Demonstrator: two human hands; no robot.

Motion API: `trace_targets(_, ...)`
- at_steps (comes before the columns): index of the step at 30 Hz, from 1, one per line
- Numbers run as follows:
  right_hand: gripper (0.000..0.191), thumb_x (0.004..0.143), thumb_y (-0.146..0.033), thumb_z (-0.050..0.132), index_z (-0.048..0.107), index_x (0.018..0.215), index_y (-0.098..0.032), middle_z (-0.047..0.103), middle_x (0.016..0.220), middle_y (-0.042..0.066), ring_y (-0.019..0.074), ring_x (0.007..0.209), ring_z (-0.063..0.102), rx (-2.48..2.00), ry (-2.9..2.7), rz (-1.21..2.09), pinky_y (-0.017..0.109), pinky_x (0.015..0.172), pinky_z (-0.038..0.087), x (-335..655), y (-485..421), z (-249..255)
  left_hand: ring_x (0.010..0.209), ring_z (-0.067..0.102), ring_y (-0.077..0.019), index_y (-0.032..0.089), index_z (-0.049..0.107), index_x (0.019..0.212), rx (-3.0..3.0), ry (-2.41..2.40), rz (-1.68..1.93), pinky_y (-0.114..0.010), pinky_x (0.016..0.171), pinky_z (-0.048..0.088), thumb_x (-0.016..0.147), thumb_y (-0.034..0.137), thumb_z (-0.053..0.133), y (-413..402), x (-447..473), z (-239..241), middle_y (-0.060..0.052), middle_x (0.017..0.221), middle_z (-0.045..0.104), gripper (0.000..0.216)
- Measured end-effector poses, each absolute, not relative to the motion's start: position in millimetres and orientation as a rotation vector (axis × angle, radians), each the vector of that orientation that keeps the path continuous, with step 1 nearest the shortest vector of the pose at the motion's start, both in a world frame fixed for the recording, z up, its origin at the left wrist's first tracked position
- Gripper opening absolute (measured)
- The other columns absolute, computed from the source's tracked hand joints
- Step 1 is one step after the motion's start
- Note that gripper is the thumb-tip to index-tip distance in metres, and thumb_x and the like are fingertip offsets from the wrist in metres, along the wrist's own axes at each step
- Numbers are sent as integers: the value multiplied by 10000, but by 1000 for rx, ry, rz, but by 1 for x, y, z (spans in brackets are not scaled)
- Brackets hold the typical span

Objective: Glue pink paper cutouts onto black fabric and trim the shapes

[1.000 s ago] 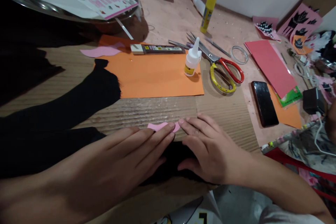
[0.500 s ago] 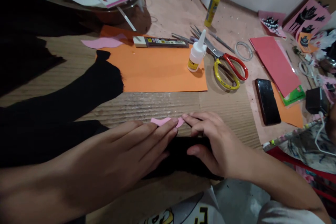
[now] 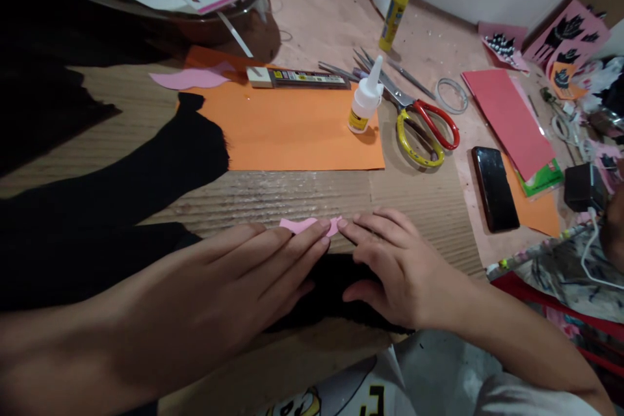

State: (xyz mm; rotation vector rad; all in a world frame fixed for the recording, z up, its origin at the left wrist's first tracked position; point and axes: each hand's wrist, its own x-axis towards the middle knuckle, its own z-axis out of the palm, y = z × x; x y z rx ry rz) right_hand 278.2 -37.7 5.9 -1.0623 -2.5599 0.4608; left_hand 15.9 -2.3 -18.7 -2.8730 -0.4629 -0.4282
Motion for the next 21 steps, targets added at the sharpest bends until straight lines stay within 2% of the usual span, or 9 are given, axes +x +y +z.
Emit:
trace_targets(9,164,1030,-290,610,550,1147,-192,692,1402,217,340,1301,638,-1063,-2559,479,609,1089,500,276,-37,7,1186,657,-292,34,653,1362,-2869,-517,-443,-426,978,479,1054,121,419,-6,17,-21,-180,1405,699,397)
trace_targets(14,142,1049,-353,586,536,1101,-231,692,1420,186,294,1271,662,-1077,-2427,617,546,1096,508,281,-33,8,1176,671,-258,67,697,1304,-2879,-479,-431,-395,982,484,1031,80,413,-4,17,-19,-157,1357,728,394)
trace_targets(21,189,1038,-368,613,532,1123,-220,713,1409,155,280,1380,598,-1121,-2569,440,559,1230,368,283,-33,5,1186,669,-265,89,724,1262,-2898,-461,-408,-403,966,493,1036,109,430,-4,16,-17,-154,1350,732,371)
